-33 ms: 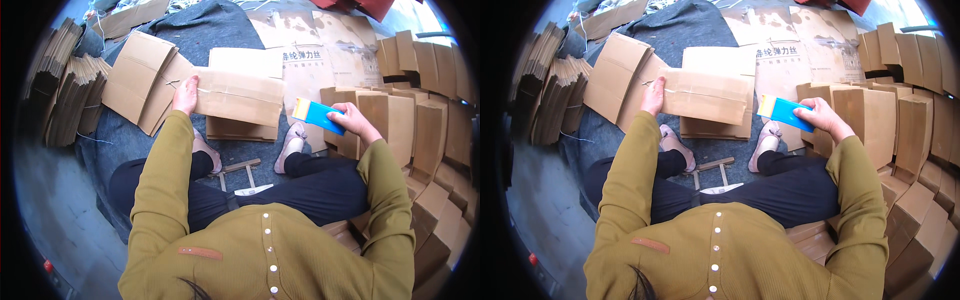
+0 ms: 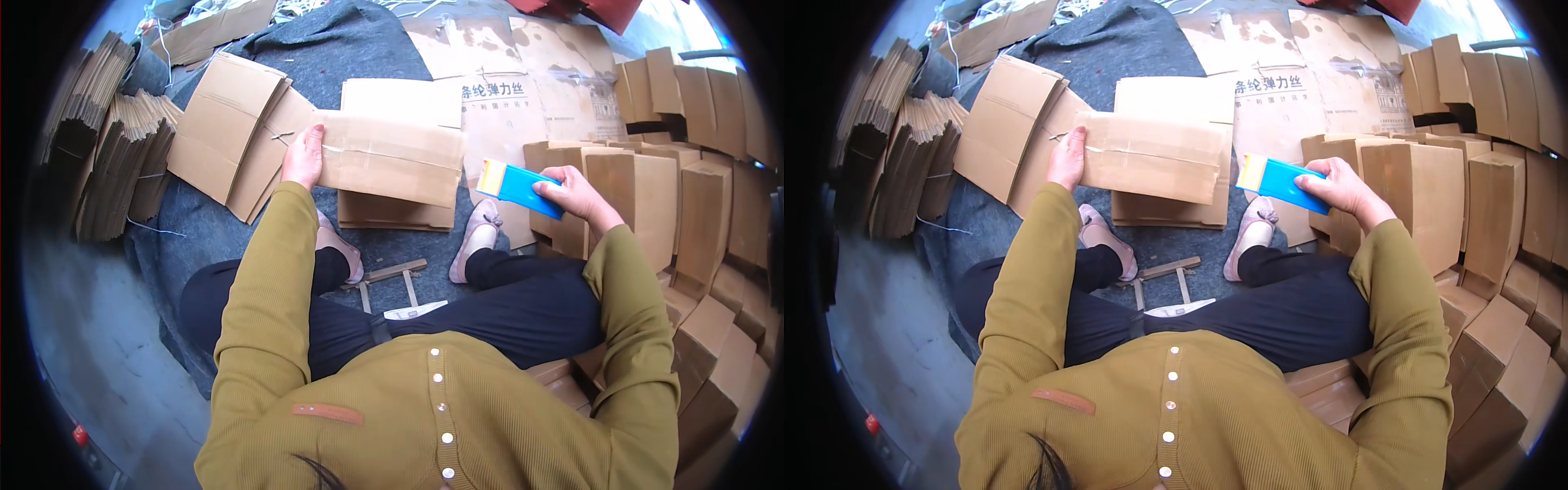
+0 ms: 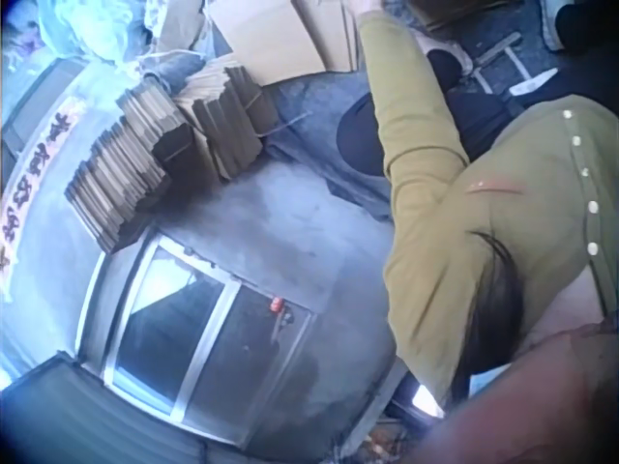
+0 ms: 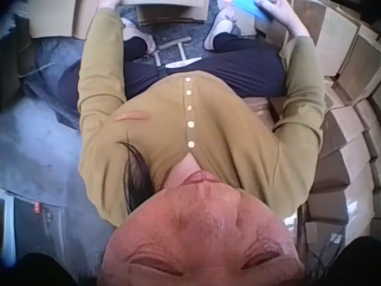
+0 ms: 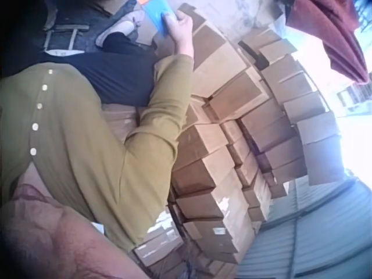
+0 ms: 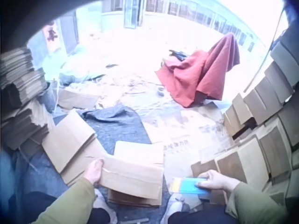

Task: Assembling and taping cardboard boxes.

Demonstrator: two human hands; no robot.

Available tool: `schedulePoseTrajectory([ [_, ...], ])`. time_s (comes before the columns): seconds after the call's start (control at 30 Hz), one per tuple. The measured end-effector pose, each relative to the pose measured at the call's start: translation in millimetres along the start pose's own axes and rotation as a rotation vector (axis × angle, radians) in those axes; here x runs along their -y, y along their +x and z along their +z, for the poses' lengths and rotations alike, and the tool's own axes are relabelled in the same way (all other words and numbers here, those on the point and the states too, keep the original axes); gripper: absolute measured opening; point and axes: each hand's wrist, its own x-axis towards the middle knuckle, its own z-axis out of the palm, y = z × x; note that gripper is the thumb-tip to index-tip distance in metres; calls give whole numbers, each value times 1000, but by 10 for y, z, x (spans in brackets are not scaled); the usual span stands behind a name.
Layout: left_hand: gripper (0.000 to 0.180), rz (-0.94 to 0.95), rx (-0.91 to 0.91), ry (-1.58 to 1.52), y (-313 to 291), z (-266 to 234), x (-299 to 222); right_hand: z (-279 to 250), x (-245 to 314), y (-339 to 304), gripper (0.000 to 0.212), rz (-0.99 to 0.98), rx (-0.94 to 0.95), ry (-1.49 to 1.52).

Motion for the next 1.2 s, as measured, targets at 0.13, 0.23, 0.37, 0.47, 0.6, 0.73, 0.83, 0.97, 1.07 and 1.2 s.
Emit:
schedulePoseTrajectory([
  [0.13,63,-24,-62,68,-40,54,119,-106,104,-56,37,-2,6,-79],
  [0.23,64,-25,-58,178,-123,338,-155,-300,120,-348,34,9,-54,-99],
  [0.37,57,-145,-58,381,-348,611,-724,-471,151,-654,38,56,-106,-108],
  [0.47,53,30,-230,529,-379,734,-693,-504,238,-749,37,57,-129,-178],
  [0.6,40,91,-242,571,-377,835,-719,-583,48,-699,38,51,-140,-252],
  [0.73,41,415,-425,789,-306,824,-535,-402,47,-456,46,82,-173,-334],
  [0.83,45,650,-386,707,-249,745,-421,-255,178,-239,48,65,-187,-429],
  [0.97,51,513,-162,663,-411,850,-595,-162,301,-67,53,65,-104,-539],
  [1.07,56,543,-190,882,-506,876,-637,-97,488,-23,53,69,-68,-582],
  [1.2,63,487,79,595,-549,1021,-746,-76,612,16,54,78,-52,-587],
])
